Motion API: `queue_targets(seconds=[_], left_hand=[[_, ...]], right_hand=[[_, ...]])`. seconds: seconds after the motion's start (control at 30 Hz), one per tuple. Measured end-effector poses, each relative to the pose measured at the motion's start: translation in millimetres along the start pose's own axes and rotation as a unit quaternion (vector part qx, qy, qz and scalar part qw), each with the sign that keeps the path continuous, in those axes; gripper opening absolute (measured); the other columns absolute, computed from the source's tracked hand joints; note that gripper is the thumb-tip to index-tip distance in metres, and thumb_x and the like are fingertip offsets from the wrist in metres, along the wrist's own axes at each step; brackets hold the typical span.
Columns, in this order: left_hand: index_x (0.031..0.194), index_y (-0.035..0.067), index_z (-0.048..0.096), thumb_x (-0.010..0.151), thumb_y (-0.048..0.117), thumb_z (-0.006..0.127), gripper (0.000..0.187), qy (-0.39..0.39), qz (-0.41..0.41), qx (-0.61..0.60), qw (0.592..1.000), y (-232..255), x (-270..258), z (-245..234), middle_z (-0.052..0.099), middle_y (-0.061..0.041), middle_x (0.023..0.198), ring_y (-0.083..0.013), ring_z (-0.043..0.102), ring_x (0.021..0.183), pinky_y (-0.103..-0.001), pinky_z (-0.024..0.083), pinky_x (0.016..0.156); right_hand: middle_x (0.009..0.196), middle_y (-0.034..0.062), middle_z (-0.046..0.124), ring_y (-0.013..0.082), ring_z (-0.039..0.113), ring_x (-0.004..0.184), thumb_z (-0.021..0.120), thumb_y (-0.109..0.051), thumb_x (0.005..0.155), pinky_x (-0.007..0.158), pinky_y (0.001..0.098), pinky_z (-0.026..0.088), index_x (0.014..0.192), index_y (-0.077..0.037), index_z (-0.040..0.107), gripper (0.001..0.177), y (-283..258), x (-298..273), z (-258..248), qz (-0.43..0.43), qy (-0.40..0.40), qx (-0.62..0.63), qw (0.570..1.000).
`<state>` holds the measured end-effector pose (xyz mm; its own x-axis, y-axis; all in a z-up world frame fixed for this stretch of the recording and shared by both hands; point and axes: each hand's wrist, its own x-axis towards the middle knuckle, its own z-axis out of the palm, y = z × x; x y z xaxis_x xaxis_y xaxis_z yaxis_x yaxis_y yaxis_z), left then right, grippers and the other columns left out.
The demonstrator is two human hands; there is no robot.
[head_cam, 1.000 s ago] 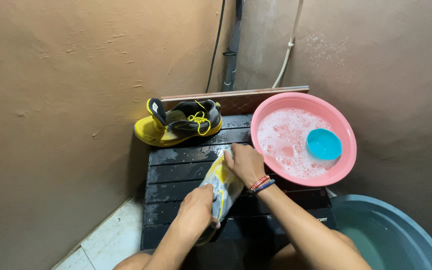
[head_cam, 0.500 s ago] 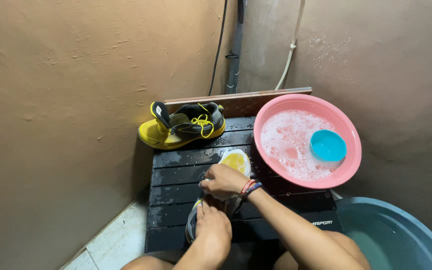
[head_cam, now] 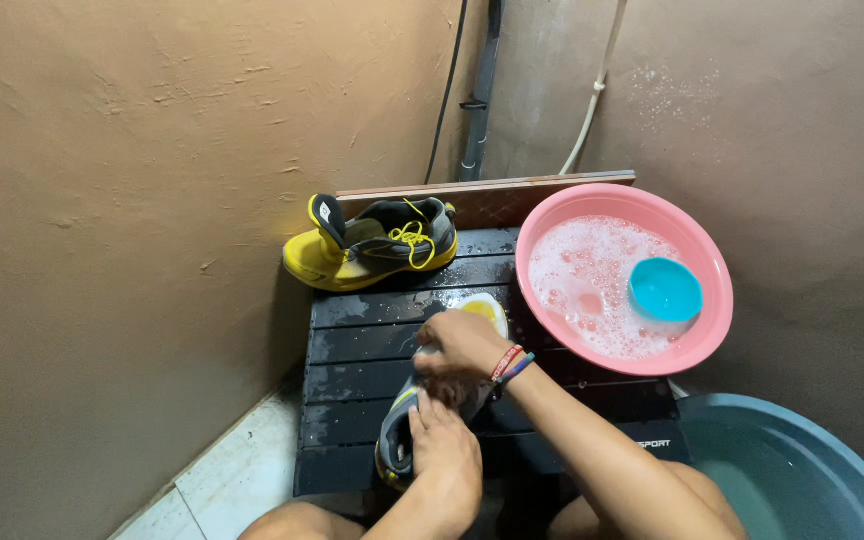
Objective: The person cleans the white sole of a yellow and black shoe using a blue sponge dipped in soapy water.
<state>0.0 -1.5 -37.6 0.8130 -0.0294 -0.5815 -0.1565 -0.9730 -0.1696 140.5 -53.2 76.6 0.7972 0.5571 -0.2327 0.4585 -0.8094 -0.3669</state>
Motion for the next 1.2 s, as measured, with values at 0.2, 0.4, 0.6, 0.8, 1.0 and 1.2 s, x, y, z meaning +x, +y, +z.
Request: queue_targets(seconds=[0.2, 0.4, 0.6, 0.8, 1.0, 1.2], left_hand=[[0.139, 0.010, 0.066, 0.107, 0.025, 0.046, 0.041, -0.032, 0.041, 0.021, 0.998, -7.4, -18.1, -23.3, 0.066, -0.012, 0.138, -0.0332, 0.054, 0.132, -0.051, 0.029, 0.113], [0.157, -0.015, 0.028, 0.107, 0.015, 0.036, 0.059, -0.039, 0.039, 0.019, 0.998, -5.8, -17.2, -23.6, 0.030, -0.032, 0.164, -0.0510, 0.015, 0.156, -0.065, 0.007, 0.124], [0.156, -0.005, 0.039, 0.105, 0.023, 0.049, 0.060, -0.022, 0.044, 0.027, 0.998, -3.2, -11.2, -10.8, 0.058, -0.017, 0.148, -0.0344, 0.052, 0.137, -0.054, 0.029, 0.114], [0.159, -0.016, 0.020, 0.106, 0.008, 0.030, 0.059, -0.040, 0.040, 0.033, 0.998, -3.5, -19.8, -25.4, 0.014, -0.038, 0.168, -0.0572, -0.003, 0.157, -0.066, 0.007, 0.124], [0.118, 0.011, 0.059, 0.091, 0.001, 0.060, 0.029, 0.162, 0.087, -0.152, 0.971, -76.6, -37.4, -81.8, 0.064, -0.012, 0.117, -0.0399, 0.070, 0.100, -0.055, 0.059, 0.082], [0.142, 0.013, 0.049, 0.073, 0.074, 0.088, 0.100, -0.028, -0.011, -0.135, 0.990, -120.0, -35.4, -106.6, 0.053, -0.011, 0.139, -0.0349, 0.054, 0.129, -0.050, 0.046, 0.105]], right_hand=[[0.072, 0.0156, 0.072, 0.0400, 0.068, 0.066, 0.060, -0.040, 0.080, 0.063, 0.0469, 0.048, 0.076, -0.010, 0.073, 0.033, -35.0, -16.1, -2.5, -0.140, 0.058, 0.049, 0.987], [0.089, 0.0108, 0.080, 0.0333, 0.075, 0.078, 0.067, -0.047, 0.081, 0.068, 0.0453, 0.053, 0.097, -0.016, 0.082, 0.038, -3.0, 4.2, 4.8, -0.044, 0.013, 0.019, 0.999], [0.068, 0.0120, 0.071, 0.0393, 0.066, 0.066, 0.060, -0.040, 0.080, 0.073, 0.0472, 0.042, 0.065, -0.015, 0.067, 0.030, -49.7, -23.0, -7.7, -0.149, 0.059, 0.049, 0.986], [0.059, 0.0089, 0.066, 0.0371, 0.061, 0.056, 0.059, -0.047, 0.081, 0.056, 0.0505, 0.042, 0.060, -0.017, 0.058, 0.036, 2.6, 3.7, 13.9, -0.001, 0.089, -0.054, 0.995], [0.083, 0.0120, 0.076, 0.0396, 0.071, 0.083, 0.056, -0.049, 0.094, 0.080, 0.0551, 0.047, 0.076, -0.018, 0.072, 0.039, 2.2, -5.9, 4.3, 0.086, 0.092, -0.086, 0.988], [0.074, 0.0117, 0.073, 0.0396, 0.070, 0.078, 0.045, -0.053, 0.098, 0.075, 0.0553, 0.040, 0.083, -0.019, 0.073, 0.047, 20.8, -11.5, 18.1, 0.032, 0.028, -0.138, 0.990]])
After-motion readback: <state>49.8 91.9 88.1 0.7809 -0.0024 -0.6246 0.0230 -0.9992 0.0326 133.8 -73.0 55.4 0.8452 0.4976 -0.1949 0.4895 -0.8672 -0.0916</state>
